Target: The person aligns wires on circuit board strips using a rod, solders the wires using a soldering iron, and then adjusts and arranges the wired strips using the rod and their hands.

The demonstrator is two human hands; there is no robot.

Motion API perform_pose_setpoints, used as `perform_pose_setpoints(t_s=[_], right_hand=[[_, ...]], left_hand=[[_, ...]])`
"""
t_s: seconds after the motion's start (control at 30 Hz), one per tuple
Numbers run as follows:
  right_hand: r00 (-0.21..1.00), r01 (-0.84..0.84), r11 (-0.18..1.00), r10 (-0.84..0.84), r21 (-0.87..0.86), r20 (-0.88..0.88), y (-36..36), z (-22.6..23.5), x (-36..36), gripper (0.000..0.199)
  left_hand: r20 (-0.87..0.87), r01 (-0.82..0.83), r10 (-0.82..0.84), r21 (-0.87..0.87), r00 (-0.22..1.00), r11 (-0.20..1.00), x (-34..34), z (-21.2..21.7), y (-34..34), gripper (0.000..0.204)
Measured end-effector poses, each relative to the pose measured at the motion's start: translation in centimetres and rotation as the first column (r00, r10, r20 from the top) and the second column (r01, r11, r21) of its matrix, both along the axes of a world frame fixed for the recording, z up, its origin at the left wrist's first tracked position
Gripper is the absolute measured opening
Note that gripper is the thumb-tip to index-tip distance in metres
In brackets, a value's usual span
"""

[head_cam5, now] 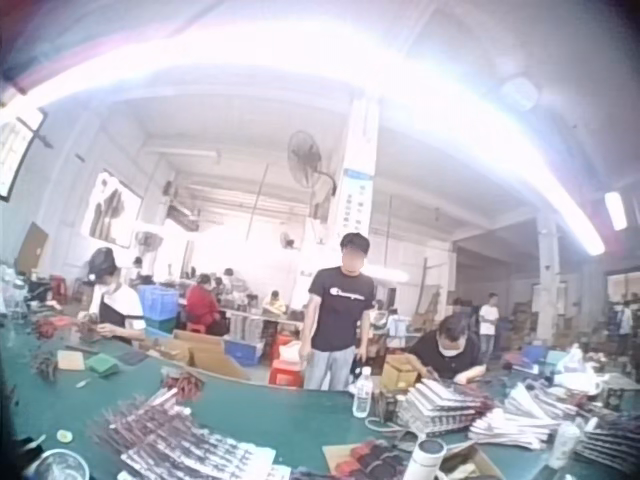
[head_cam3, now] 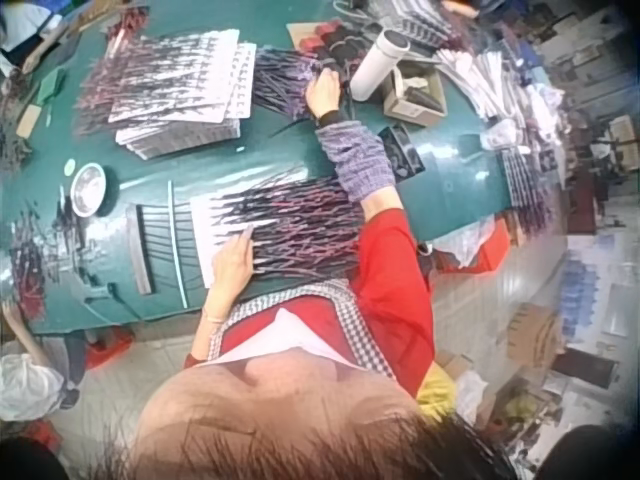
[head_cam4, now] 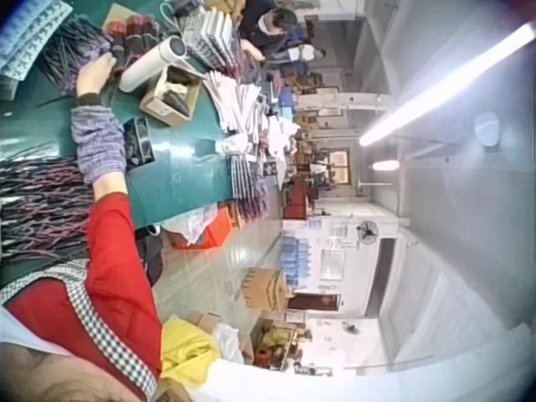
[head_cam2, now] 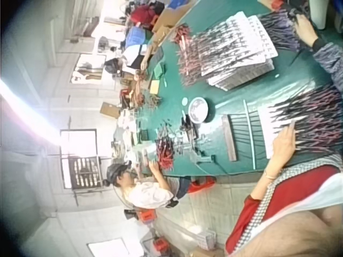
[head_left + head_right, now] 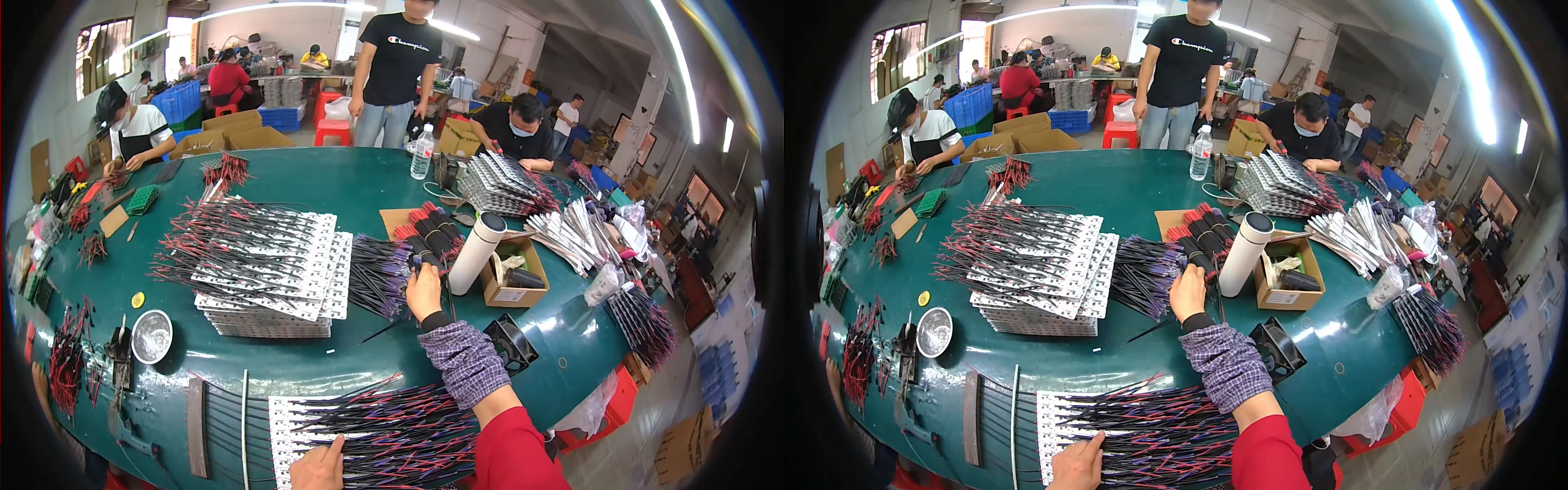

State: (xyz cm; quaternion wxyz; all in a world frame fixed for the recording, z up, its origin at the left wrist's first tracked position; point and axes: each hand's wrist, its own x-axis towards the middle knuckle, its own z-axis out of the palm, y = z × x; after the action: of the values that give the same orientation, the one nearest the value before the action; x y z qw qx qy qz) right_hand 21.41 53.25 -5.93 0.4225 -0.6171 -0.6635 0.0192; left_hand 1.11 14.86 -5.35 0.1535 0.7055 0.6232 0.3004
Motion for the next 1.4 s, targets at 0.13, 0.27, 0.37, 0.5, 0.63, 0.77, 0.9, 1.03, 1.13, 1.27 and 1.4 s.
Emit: perform_pose_setpoints(t_s=[0.13, 0.27, 0.37, 0.5, 0.63, 0.77, 0.9, 1.03, 1.13, 1.27, 1.4], right_hand=[[0.984, -0.078, 0.994, 0.09, 0.082, -0.157, -2.9, 3.5, -0.8, 0.022], [0.979, -0.179, 0.972, 0.192, 0.155, -0.071, -5.6, 2.6, -1.4, 0.027], [0.923, -0.306, 0.946, 0.322, 0.106, -0.209, -6.0, 1.3, -0.5, 0.025], [0.827, -0.525, 0.851, 0.505, -0.021, -0.248, -8.1, 3.1, -1.3, 0.016], [0.562, -0.814, 0.563, 0.826, -0.141, 0.051, -8.8, 2.8, -0.3, 0.021], [0.365, -0.874, 0.372, 0.927, -0.312, 0.084, -10.5, 2.1, 0.3, 0.025], [0.354, -0.857, 0.333, 0.935, -0.394, 0.021, -11.5, 2.1, 1.2, 0.036], [0.31, -0.859, 0.299, 0.95, -0.415, 0.042, -11.4, 1.9, 2.5, 0.04], [0.29, -0.86, 0.294, 0.954, -0.418, 0.074, -11.9, 2.4, 3.0, 0.045], [0.271, -0.832, 0.357, 0.929, -0.425, 0.251, -12.9, 3.4, 3.8, 0.051], [0.286, -0.778, 0.521, 0.791, -0.351, 0.541, -13.1, 2.9, 3.5, 0.027]], left_hand=[[0.013, -0.016, 0.017, -0.029, 1.0, 0.999, -0.3, 0.2, -0.3, 0.036], [0.025, -0.038, 0.04, -0.067, 0.999, 0.997, -0.4, 0.1, -0.2, 0.034], [-0.03, -0.011, 0.013, 0.074, 0.999, 0.997, -0.3, 0.2, 0.3, 0.039], [-0.085, 0.007, -0.001, 0.07, 0.996, 0.998, -0.7, -0.6, 0.3, 0.039], [-0.088, 0.01, -0.005, 0.059, 0.996, 0.998, -0.4, -0.5, 0.2, 0.039], [-0.076, 0.002, 0.001, 0.043, 0.997, 0.999, -0.2, 0.1, 0.1, 0.04], [-0.074, -0.004, 0.007, 0.036, 0.997, 0.999, -0.2, 0.5, 0.0, 0.039], [-0.102, 0.012, -0.008, 0.037, 0.995, 0.999, -0.1, 0.3, 0.1, 0.038], [0.037, -0.026, 0.027, -0.034, 0.999, 0.999, -0.2, 0.1, 0.0, 0.033], [0.022, -0.028, 0.029, -0.057, 0.999, 0.998, -0.2, 0.2, 0.0, 0.034], [0.014, -0.022, 0.023, -0.045, 1.0, 0.999, 0.0, 0.1, 0.0, 0.034]])
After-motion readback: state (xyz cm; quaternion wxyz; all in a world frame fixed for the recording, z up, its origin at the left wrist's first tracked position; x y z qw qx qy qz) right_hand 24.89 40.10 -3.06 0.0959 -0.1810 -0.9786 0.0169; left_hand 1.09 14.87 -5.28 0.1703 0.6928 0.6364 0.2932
